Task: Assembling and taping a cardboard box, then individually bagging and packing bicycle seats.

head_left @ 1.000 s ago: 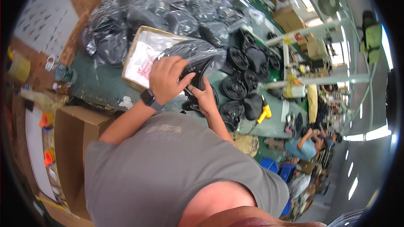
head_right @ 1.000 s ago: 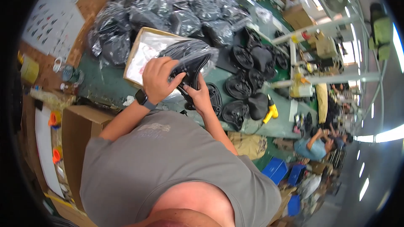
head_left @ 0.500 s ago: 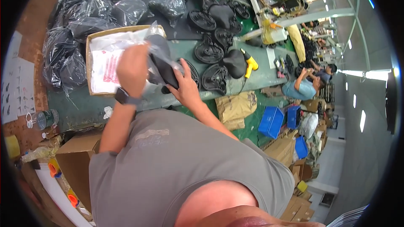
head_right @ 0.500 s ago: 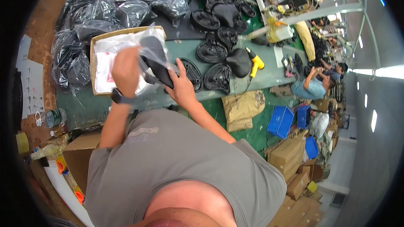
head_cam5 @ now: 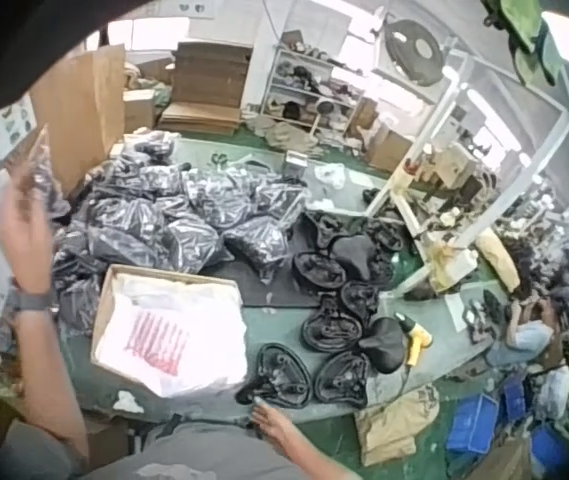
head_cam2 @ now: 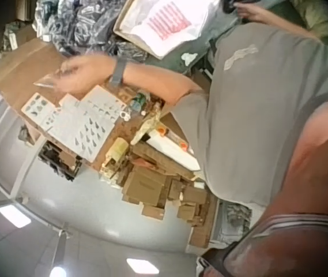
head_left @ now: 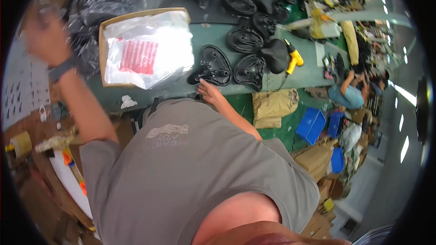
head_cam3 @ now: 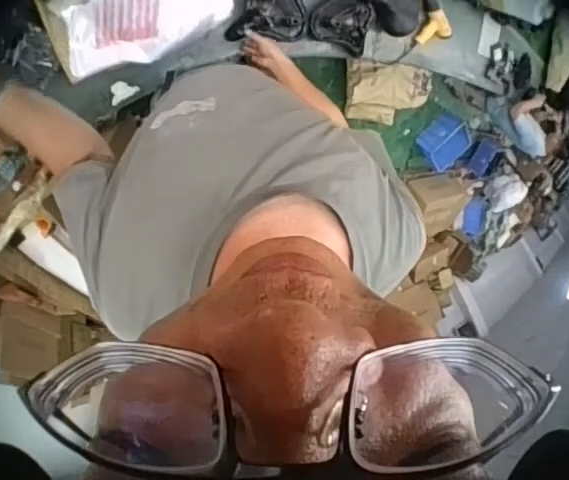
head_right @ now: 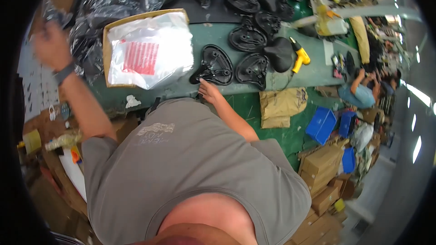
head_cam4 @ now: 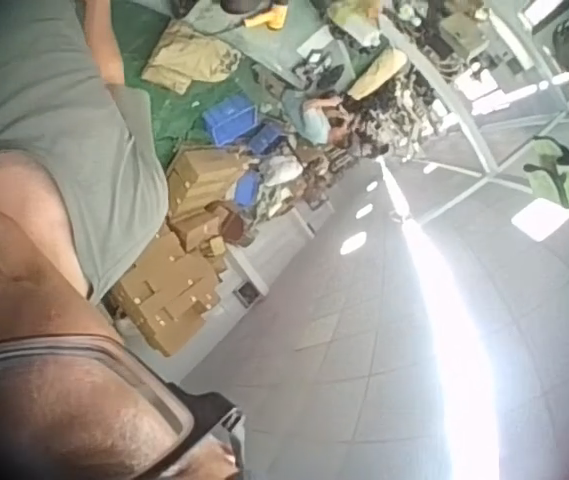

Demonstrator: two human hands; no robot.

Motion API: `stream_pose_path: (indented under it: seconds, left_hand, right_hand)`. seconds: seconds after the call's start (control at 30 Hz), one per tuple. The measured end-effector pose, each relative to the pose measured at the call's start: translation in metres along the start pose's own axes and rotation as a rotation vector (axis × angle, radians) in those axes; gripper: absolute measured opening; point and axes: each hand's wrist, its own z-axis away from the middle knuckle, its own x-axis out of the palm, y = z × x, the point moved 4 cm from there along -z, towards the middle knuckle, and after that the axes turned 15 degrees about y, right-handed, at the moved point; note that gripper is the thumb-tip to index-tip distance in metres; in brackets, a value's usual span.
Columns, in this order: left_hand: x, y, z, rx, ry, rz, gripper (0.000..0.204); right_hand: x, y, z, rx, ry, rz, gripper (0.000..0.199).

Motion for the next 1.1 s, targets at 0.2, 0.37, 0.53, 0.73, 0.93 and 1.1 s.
stream_pose_path:
  seconds: [0.2, 0.37, 0.53, 0.73, 0.93, 1.1]
  left_hand:
    - [0.054, 0.056, 0.353, -0.292, -1.227, 0.245, 0.029]
    - [-0.001, 0.041, 0.452, -0.189, -1.282, 0.118, 0.036]
    - [0.033, 0.01, 0.478, -0.688, -1.27, 0.42, 0.036]
    - [0.031, 0.002, 0.437, -0.591, -1.228, 0.309, 0.028]
    - [0.005, 0.007, 0.395, -0.782, -1.062, 0.593, 0.027]
    - [-0.022, 0.007, 0.37, -0.356, -1.073, 0.543, 0.021]
  right_hand:
    - [0.033, 0.009, -0.056, 0.138, 0.185, -0.331, 0.049]
    - [0.032, -0.016, -0.029, -0.01, -0.027, -0.568, 0.034]
    - [0.028, -0.059, 0.01, -0.001, -0.13, -0.76, 0.044]
    - [0.003, -0.067, 0.104, -0.049, -0.276, -0.654, 0.051]
    - [0.045, -0.065, 0.202, -0.348, -0.379, -0.387, 0.046]
    - [0.127, -0.093, 0.202, -0.192, -0.714, -0.314, 0.065]
